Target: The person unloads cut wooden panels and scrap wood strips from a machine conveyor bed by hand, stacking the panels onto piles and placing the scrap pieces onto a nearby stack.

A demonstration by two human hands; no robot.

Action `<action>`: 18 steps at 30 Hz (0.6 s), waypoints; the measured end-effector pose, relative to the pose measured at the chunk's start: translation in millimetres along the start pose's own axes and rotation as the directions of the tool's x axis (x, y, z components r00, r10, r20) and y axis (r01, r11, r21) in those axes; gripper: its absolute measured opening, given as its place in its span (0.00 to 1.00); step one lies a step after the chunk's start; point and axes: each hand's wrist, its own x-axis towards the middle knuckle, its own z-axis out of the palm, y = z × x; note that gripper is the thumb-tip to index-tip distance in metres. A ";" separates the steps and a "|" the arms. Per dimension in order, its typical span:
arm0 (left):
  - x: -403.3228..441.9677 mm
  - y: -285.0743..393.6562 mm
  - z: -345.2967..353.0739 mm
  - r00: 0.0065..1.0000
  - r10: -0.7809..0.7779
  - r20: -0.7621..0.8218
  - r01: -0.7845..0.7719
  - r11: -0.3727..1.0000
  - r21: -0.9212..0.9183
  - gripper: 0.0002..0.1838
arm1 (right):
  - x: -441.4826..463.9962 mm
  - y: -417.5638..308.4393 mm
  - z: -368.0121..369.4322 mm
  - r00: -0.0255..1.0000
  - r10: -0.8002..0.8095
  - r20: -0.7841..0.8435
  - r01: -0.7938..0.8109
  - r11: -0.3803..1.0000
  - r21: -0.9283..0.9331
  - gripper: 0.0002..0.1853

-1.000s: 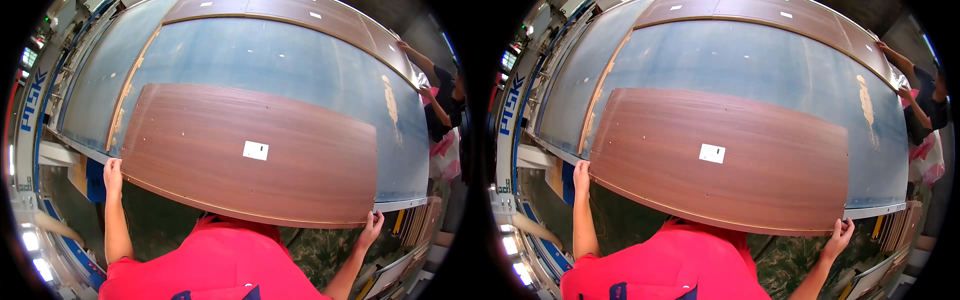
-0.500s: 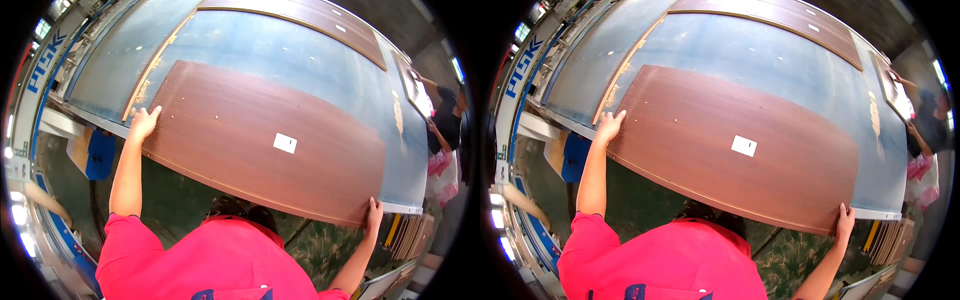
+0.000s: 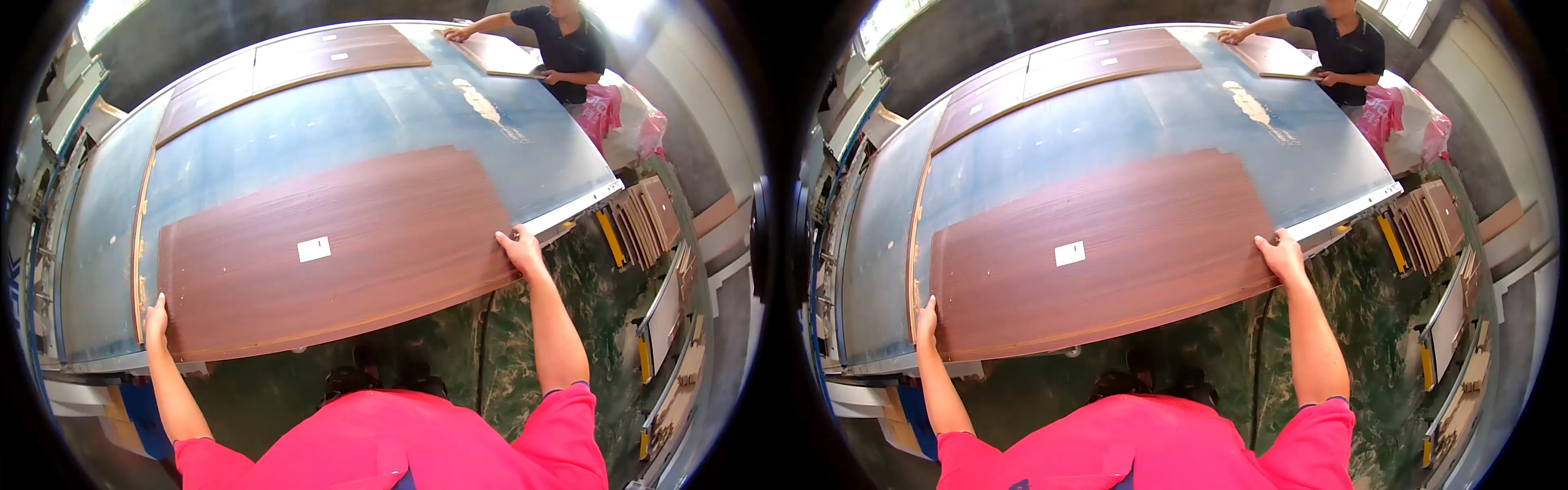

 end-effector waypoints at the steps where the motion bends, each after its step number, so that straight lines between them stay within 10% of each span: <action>1: -14.3 10.5 -3.7 0.999 0.017 0.034 -0.016 1.000 -0.021 0.42 | -4.7 -7.1 -4.8 1.000 -0.012 0.018 0.012 1.000 0.016 0.34; 18: 24.9 -57.5 9.9 0.991 0.102 -0.084 -0.077 0.962 0.260 0.43 | -57.6 40.0 -48.7 0.988 0.100 0.119 -0.112 0.988 0.107 0.31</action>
